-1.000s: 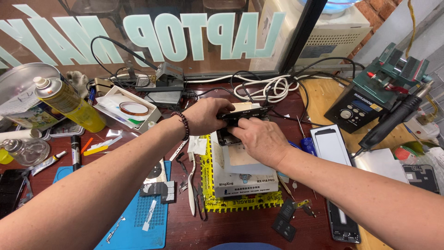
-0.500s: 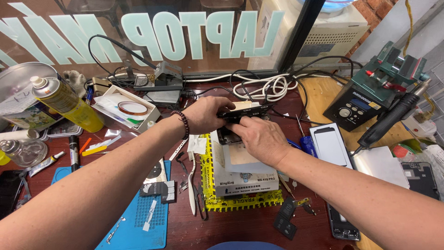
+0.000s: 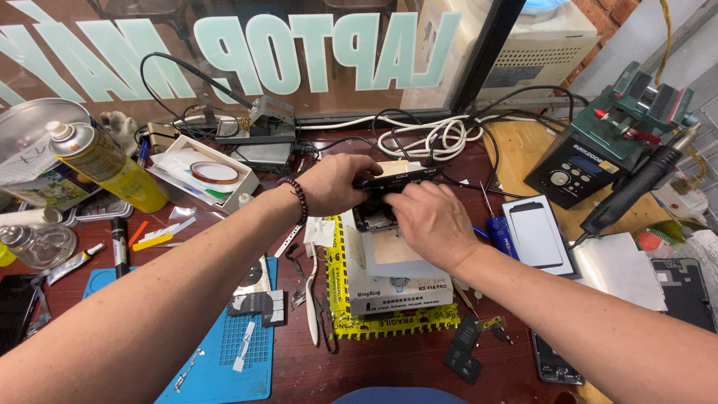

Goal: The person reassembles a smartphone by inserting the battery, connecting the display cable, and securing the back cover. They then power on the device and swipe the screen to verify functionality.

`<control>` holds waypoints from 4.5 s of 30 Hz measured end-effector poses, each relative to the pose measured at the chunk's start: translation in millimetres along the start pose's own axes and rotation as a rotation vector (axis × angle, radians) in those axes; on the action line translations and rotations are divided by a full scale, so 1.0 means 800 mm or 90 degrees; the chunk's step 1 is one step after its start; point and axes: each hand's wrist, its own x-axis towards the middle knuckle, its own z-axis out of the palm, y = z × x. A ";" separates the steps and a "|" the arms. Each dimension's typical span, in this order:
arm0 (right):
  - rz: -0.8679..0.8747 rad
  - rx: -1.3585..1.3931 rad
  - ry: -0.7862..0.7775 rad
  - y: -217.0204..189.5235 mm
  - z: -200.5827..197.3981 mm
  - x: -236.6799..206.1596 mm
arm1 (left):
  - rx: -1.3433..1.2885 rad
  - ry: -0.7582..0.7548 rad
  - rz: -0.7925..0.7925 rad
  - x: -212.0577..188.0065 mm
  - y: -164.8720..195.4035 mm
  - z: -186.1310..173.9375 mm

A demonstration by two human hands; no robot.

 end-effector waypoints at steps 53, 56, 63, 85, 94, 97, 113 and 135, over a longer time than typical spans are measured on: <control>0.358 0.494 -0.030 0.097 -0.006 0.012 | -0.318 -0.074 -0.256 0.003 -0.010 -0.012; 0.315 0.571 -0.034 0.092 -0.016 0.022 | -0.346 -0.072 -0.253 0.005 -0.010 -0.011; 0.198 0.371 -0.015 0.073 -0.031 0.035 | -0.361 -0.060 -0.261 0.002 -0.005 -0.008; 0.207 0.283 -0.072 0.074 -0.037 0.051 | 0.144 -0.160 -0.445 -0.234 -0.124 0.057; 0.182 0.270 -0.067 0.075 -0.035 0.055 | 0.201 -0.226 -0.471 -0.242 -0.131 0.060; 0.156 0.254 -0.063 0.077 -0.035 0.056 | 0.155 -0.238 -0.500 -0.247 -0.140 0.060; 0.145 0.267 -0.052 0.080 -0.036 0.053 | -0.384 -0.010 -0.274 -0.128 0.045 -0.062; 0.191 0.347 -0.049 0.085 -0.070 0.077 | -0.322 0.049 -0.205 0.024 0.038 -0.006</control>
